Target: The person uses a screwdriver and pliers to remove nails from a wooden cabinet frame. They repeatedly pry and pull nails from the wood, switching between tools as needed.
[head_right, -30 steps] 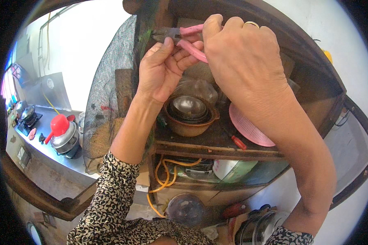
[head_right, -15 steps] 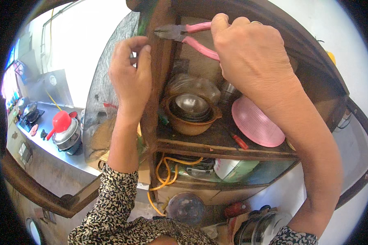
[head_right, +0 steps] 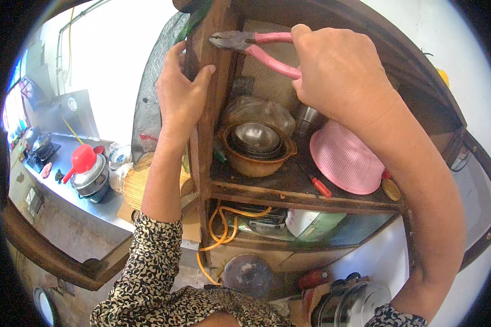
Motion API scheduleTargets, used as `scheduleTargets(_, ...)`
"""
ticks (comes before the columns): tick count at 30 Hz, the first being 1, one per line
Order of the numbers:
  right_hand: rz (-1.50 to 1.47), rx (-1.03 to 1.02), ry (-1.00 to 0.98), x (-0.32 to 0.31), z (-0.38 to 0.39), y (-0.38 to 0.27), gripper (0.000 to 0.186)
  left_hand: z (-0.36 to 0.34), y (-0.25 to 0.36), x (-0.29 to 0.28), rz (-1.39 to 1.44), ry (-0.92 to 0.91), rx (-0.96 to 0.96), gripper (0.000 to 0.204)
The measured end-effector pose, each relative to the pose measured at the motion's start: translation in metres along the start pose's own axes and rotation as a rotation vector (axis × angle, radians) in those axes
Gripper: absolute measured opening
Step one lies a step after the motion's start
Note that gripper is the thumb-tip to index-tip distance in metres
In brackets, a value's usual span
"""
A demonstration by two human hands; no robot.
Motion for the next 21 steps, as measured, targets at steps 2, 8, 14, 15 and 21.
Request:
scheduleTargets(2, -0.063, 0.013, -0.008, 0.001, 0.0, 0.002, 0.031, 0.0, 0.0, -0.001, -0.014, -0.012, -0.014, 0.06)
scheduleTargets(8, -0.058, 0.035, -0.025, -0.003, 0.002, -0.002, 0.031, 0.0, -0.003, -0.003, 0.045, -0.039, -0.028, 0.061)
scheduleTargets(14, 0.154, -0.078, 0.085, -0.003, 0.001, -0.003, 0.032, -0.001, -0.005, -0.006, 0.044, -0.048, -0.006, 0.059)
scheduleTargets(15, 0.086, -0.059, 0.066, -0.004, 0.003, -0.003, 0.031, -0.001, -0.005, -0.006, 0.031, -0.034, 0.008, 0.059)
scheduleTargets(21, -0.875, 0.377, -0.593, -0.005, 0.05, 0.03, 0.034, 0.003, -0.004, -0.002, 0.025, 0.022, 0.02, 0.058)
Point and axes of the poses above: each hand's wrist, its own z-axis away from the middle knuckle, its own x-axis out of the palm, y = z × x, the point moved 2 cm from there along -z, towards the middle knuckle, and after that the axes turned 13 degrees about -z, right-handed, at the moved point
